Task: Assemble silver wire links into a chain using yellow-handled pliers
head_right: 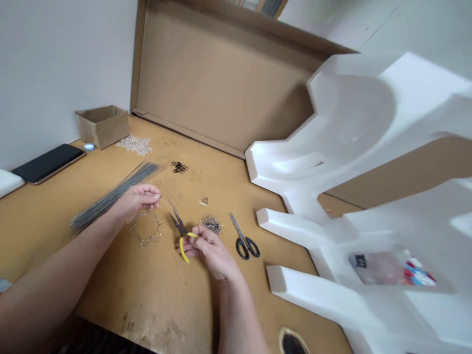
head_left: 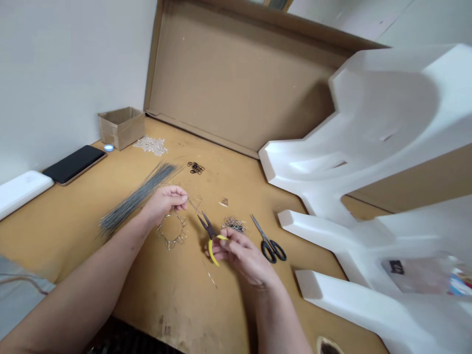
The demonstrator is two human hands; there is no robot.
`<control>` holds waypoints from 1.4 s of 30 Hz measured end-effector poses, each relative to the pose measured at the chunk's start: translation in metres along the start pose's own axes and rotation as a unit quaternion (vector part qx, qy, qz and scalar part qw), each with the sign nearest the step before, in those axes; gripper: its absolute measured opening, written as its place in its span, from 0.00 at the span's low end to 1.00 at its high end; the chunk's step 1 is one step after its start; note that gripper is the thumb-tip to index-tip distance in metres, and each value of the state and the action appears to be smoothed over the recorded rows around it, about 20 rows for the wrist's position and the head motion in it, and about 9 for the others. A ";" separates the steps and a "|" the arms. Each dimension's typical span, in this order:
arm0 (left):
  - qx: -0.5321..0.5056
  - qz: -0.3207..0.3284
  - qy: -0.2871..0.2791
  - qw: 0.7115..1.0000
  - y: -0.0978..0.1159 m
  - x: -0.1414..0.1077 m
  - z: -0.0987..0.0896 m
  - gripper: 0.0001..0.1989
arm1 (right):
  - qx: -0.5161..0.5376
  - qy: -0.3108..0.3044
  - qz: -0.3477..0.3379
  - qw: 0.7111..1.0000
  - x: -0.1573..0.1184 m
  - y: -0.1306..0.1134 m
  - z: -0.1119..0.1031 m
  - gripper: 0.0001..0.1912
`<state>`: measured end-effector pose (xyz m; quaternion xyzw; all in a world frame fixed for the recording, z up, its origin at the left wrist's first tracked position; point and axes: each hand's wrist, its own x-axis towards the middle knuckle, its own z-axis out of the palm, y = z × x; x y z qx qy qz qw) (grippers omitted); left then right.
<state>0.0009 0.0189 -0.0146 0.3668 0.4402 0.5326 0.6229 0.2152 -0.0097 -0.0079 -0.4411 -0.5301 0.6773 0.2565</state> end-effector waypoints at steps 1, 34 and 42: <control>0.000 -0.004 -0.004 1.000 0.000 0.000 0.000 0.06 | 0.041 -0.015 0.004 0.999 0.000 -0.001 0.002 0.11; 0.068 -0.014 -0.124 0.990 -0.006 -0.006 0.007 0.08 | -0.329 0.224 -0.220 0.891 0.005 0.011 0.025 0.10; 0.059 -0.010 -0.125 0.990 -0.007 -0.005 0.005 0.08 | -0.343 0.216 -0.227 0.885 0.005 0.010 0.026 0.08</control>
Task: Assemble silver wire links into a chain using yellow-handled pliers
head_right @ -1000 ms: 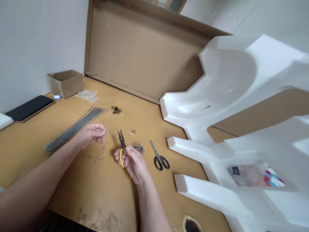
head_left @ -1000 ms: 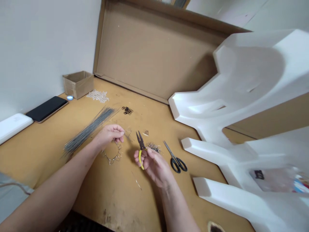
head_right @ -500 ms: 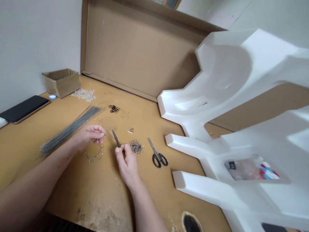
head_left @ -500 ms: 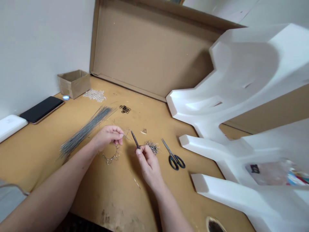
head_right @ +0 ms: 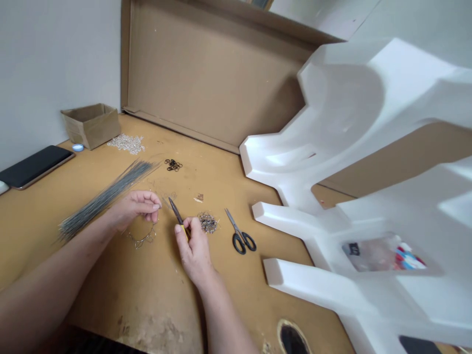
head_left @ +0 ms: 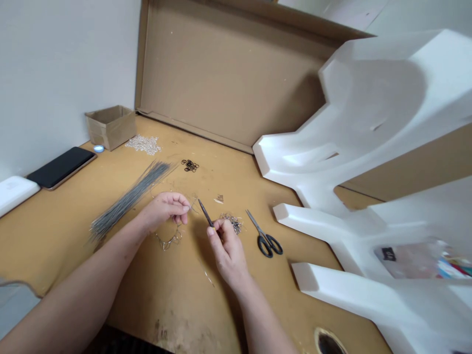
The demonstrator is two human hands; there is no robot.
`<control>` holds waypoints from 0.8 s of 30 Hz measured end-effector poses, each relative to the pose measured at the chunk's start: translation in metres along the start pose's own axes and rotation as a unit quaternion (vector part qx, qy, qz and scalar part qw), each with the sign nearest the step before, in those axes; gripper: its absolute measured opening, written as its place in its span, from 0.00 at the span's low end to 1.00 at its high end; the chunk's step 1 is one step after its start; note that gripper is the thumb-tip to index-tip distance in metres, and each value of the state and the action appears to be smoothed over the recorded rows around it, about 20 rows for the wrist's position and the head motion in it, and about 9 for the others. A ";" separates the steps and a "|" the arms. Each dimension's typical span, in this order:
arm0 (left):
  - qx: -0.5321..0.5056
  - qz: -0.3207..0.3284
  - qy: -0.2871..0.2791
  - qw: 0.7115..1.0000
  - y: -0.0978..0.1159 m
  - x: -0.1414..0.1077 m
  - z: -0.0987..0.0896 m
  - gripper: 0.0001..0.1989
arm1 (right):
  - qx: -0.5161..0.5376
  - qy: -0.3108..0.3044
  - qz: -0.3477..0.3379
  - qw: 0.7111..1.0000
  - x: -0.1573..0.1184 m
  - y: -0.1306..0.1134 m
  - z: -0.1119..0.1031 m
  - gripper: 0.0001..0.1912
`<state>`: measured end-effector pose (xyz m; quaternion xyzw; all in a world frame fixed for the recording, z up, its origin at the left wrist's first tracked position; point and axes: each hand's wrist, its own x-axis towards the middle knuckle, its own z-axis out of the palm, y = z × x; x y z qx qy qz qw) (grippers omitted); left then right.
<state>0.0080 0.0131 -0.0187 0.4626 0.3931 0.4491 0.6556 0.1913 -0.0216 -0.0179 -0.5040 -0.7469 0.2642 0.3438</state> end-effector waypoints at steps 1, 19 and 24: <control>0.001 -0.001 -0.002 1.000 0.000 0.000 0.000 0.08 | -0.001 0.000 -0.002 1.000 0.000 0.000 0.000 0.07; 0.009 -0.007 -0.009 1.000 -0.001 0.001 -0.001 0.07 | -0.068 0.016 -0.023 0.997 0.000 0.000 0.001 0.06; 0.010 -0.004 -0.012 1.000 -0.003 0.002 -0.002 0.07 | -0.075 0.032 -0.048 0.996 0.001 0.002 0.001 0.07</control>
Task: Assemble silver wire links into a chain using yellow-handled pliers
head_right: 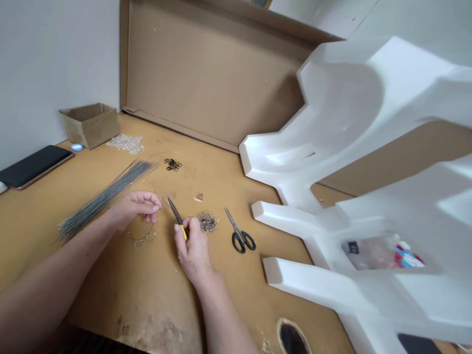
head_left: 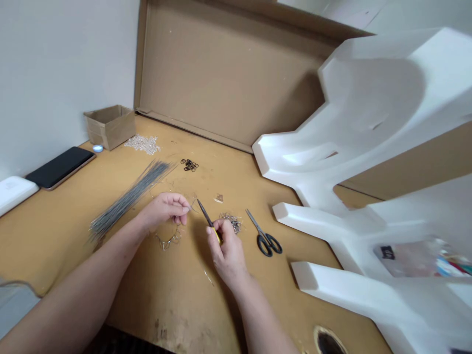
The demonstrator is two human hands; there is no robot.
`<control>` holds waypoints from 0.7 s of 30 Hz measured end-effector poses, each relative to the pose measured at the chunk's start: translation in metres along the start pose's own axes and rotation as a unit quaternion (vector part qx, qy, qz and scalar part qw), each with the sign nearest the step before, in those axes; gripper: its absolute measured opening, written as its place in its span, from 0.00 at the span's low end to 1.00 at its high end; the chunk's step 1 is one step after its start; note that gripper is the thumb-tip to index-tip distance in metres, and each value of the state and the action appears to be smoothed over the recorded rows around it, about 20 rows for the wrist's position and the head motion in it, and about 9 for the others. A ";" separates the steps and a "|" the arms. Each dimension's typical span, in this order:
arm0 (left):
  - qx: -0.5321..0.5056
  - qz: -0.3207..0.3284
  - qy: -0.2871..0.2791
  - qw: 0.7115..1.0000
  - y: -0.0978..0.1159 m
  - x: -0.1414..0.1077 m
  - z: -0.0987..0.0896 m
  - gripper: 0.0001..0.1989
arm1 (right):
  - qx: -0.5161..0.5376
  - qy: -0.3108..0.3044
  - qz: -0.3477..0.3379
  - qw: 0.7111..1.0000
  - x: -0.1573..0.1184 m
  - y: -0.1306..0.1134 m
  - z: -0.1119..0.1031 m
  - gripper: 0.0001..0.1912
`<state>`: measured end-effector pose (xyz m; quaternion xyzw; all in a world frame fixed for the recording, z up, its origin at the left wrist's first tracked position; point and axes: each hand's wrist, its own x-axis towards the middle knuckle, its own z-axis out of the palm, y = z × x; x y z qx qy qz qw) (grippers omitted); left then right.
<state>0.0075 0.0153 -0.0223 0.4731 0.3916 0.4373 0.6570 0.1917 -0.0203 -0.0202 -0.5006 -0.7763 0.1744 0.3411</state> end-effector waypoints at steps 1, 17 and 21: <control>0.001 -0.001 0.000 1.000 0.000 0.000 0.000 0.07 | -0.001 0.003 -0.002 1.000 0.000 0.000 0.000 0.07; 0.007 0.002 0.009 1.000 0.001 -0.001 0.001 0.07 | -0.013 0.010 0.002 1.000 0.000 -0.001 0.001 0.07; 0.010 0.000 0.007 1.000 0.002 -0.001 0.001 0.07 | -0.012 0.016 -0.002 1.000 0.000 -0.001 0.000 0.06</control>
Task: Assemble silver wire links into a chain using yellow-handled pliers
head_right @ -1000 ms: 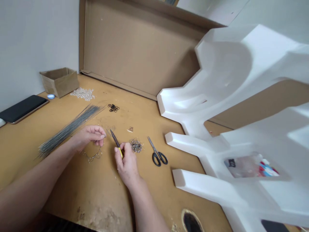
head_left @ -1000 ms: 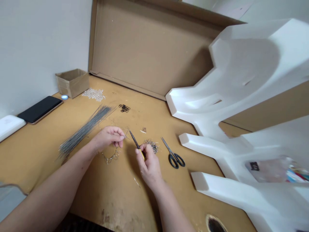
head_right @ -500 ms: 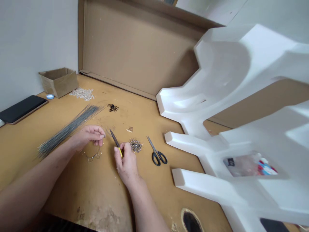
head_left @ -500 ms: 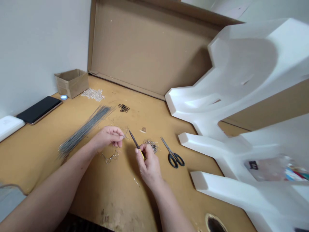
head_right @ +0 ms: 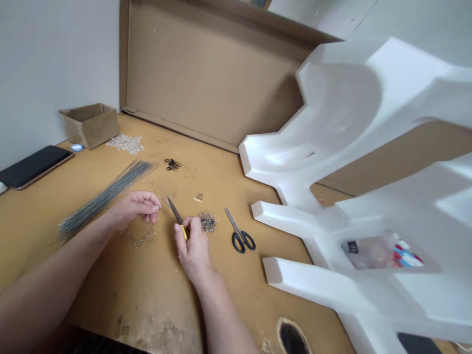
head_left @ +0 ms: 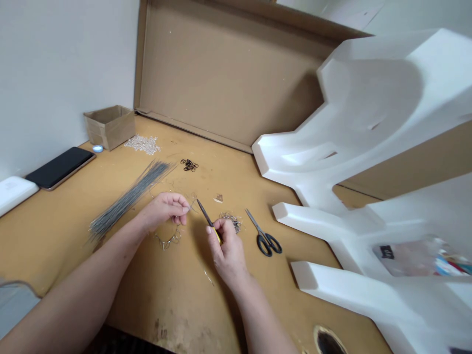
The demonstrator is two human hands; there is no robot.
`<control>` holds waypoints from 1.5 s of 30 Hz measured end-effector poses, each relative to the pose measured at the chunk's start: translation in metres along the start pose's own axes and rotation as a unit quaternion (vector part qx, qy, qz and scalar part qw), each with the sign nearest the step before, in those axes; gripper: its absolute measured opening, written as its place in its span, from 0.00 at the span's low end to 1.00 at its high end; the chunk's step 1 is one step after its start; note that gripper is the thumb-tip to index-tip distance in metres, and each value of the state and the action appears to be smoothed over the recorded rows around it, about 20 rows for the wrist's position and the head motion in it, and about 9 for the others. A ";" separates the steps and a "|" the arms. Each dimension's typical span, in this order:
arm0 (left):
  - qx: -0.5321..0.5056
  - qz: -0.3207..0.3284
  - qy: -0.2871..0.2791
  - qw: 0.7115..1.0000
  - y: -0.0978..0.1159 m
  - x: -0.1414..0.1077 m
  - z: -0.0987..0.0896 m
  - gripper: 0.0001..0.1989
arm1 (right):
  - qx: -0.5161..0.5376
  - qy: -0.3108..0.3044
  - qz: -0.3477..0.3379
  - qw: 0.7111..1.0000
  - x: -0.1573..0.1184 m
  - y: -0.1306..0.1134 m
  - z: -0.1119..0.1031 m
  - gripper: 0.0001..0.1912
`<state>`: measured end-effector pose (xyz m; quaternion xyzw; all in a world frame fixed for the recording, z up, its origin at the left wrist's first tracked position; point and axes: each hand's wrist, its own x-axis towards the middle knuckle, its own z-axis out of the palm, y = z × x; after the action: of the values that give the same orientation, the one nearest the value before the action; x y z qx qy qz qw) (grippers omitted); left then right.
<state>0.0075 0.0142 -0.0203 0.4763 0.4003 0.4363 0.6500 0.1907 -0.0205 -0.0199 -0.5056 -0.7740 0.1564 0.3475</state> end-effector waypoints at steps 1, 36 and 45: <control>0.000 0.000 0.000 1.000 0.000 0.000 0.000 0.07 | 0.000 0.001 -0.002 1.000 0.000 0.000 0.000 0.06; 0.085 -0.068 0.082 0.991 0.008 -0.004 0.005 0.06 | -0.380 -0.019 -0.125 0.916 -0.001 -0.003 0.010 0.12; -0.011 0.055 0.093 0.994 0.007 -0.005 0.010 0.16 | -0.168 -0.044 0.063 0.983 0.003 0.000 0.004 0.08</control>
<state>0.0138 0.0078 -0.0110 0.4479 0.4274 0.5178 0.5904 0.1876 -0.0175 -0.0217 -0.5971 -0.7703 0.0678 0.2132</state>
